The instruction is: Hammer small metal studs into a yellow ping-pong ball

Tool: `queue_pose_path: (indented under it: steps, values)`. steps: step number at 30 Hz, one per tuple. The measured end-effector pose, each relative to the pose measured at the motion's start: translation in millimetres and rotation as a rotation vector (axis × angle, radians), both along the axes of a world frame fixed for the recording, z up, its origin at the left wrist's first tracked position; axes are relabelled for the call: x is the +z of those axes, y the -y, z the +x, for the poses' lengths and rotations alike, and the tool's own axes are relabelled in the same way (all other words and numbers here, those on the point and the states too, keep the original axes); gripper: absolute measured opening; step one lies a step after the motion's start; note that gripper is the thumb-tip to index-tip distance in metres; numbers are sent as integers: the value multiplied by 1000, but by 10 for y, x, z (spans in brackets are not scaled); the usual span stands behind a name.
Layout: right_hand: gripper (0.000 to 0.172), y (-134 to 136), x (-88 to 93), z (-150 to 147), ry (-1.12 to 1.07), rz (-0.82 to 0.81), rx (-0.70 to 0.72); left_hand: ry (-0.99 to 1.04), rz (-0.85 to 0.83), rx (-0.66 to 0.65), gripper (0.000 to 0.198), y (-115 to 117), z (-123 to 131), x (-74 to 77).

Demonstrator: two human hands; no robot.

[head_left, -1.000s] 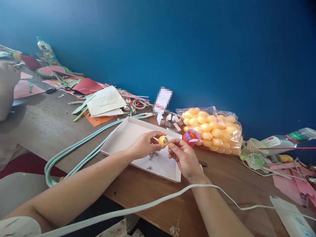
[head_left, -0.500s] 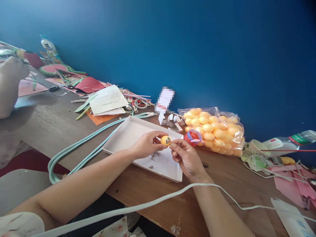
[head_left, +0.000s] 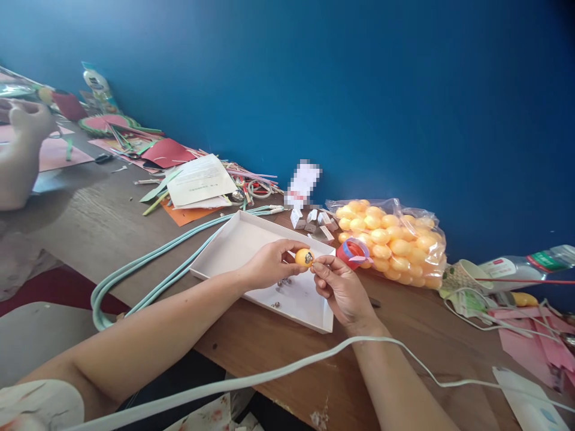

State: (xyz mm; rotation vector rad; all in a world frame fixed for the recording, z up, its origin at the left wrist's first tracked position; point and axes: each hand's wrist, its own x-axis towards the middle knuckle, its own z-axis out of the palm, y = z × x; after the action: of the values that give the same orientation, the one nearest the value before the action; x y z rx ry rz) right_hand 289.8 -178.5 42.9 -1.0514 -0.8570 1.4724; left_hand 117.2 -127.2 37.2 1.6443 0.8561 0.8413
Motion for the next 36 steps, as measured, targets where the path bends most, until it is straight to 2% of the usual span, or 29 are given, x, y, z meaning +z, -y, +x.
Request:
queue_pose_path:
  steps: [20, 36]
  values:
    - [21, 9, 6, -16, 17, 18, -2, -29, 85, 25, 43, 2, -2, -1]
    - [24, 21, 25, -28, 31, 10, 2, -6, 77, 19, 41, 2, 3, -9]
